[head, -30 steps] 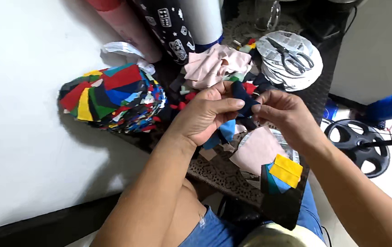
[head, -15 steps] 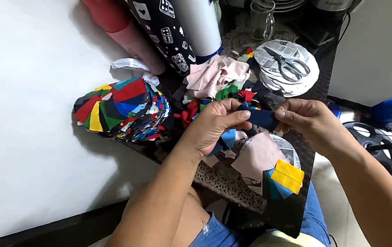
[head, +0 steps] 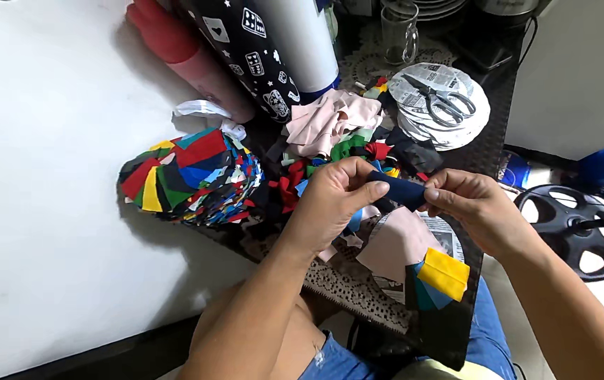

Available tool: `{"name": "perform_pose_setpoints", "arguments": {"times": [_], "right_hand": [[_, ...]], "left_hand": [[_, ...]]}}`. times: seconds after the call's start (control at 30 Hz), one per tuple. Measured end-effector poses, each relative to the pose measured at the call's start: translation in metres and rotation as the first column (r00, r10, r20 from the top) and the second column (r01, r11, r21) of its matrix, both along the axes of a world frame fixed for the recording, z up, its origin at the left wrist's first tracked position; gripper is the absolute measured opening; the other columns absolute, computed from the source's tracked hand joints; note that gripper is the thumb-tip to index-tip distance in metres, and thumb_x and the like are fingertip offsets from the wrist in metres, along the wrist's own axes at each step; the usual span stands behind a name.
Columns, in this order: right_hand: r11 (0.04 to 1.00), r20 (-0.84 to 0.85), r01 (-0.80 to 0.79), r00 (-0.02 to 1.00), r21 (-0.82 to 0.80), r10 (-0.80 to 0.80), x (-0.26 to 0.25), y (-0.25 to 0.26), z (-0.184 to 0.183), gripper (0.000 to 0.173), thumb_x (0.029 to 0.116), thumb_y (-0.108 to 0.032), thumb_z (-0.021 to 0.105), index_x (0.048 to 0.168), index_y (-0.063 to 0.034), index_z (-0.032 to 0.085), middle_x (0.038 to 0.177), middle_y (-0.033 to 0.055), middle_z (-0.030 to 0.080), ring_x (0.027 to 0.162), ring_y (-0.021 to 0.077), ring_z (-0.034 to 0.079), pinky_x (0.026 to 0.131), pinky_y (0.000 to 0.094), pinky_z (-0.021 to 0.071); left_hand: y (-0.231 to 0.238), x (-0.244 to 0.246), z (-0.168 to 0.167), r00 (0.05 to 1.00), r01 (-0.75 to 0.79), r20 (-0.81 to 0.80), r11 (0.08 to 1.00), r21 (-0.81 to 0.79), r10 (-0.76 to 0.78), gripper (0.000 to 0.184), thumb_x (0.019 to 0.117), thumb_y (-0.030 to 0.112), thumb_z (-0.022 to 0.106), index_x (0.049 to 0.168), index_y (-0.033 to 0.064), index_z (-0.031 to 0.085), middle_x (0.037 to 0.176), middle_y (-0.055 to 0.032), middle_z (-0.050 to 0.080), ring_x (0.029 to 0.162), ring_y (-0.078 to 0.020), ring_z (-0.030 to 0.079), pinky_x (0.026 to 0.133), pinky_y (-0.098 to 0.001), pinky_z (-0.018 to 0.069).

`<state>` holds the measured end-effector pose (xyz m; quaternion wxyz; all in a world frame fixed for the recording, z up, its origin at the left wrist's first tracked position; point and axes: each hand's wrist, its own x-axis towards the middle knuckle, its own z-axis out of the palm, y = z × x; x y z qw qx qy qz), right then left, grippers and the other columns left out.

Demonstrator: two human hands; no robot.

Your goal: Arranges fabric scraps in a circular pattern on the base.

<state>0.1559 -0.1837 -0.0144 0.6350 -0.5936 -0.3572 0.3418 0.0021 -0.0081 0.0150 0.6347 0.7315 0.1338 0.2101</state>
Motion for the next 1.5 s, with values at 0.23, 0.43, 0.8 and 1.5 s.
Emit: {"name": "perform_pose_setpoints", "arguments": {"times": [0.23, 0.43, 0.8, 1.5], "right_hand": [[0.995, 0.334, 0.096, 0.937, 0.035, -0.102, -0.017, -0.008, 0.001, 0.026, 0.0996, -0.018, 0.06, 0.121, -0.0109, 0.072, 0.117, -0.003, 0.07, 0.101, 0.0046, 0.066, 0.085, 0.0238, 0.057], [0.992, 0.087, -0.068, 0.994, 0.107, 0.059, -0.019, -0.003, 0.004, 0.025, 0.1022, -0.012, 0.053, 0.116, -0.0074, 0.073, 0.11, -0.001, 0.074, 0.102, 0.0063, 0.068, 0.091, 0.0257, 0.0565], [0.991, -0.137, -0.029, 0.989, 0.133, 0.048, -0.018, 0.009, -0.005, 0.017, 0.0985, -0.005, 0.057, 0.089, -0.012, 0.07, 0.079, -0.0058, 0.068, 0.075, 0.0014, 0.063, 0.075, 0.0188, 0.0538], [0.964, 0.566, 0.212, 0.82, -0.161, -0.085, 0.002, -0.009, -0.011, 0.026, 0.1027, -0.017, 0.059, 0.123, -0.0052, 0.07, 0.115, 0.0106, 0.07, 0.096, 0.0204, 0.067, 0.082, 0.0425, 0.0562]], "left_hand": [[-0.017, 0.002, -0.005, 0.998, -0.049, 0.062, 0.812, 0.582, 0.016, 0.01, 0.0933, 0.018, 0.072, 0.09, 0.0087, 0.07, 0.08, 0.0053, 0.066, 0.075, 0.0016, 0.063, 0.069, -0.0147, 0.0535], [-0.022, 0.003, -0.007, 0.996, -0.025, 0.08, 0.716, 0.698, -0.043, 0.015, 0.0956, 0.02, 0.067, 0.086, 0.0088, 0.071, 0.079, 0.0046, 0.064, 0.078, -0.0004, 0.059, 0.074, -0.0163, 0.0484], [-0.015, 0.004, -0.005, 0.998, 0.058, -0.031, 0.998, -0.028, -0.059, 0.023, 0.0972, 0.012, 0.068, 0.075, 0.0123, 0.063, 0.066, 0.0055, 0.061, 0.061, -0.0011, 0.06, 0.061, -0.015, 0.0523], [-0.01, 0.007, 0.003, 0.978, -0.102, -0.207, 0.904, -0.416, 0.015, 0.023, 0.1089, 0.013, 0.046, 0.096, 0.0066, 0.064, 0.093, -0.0063, 0.075, 0.082, -0.0114, 0.073, 0.076, -0.0248, 0.0602]]}}
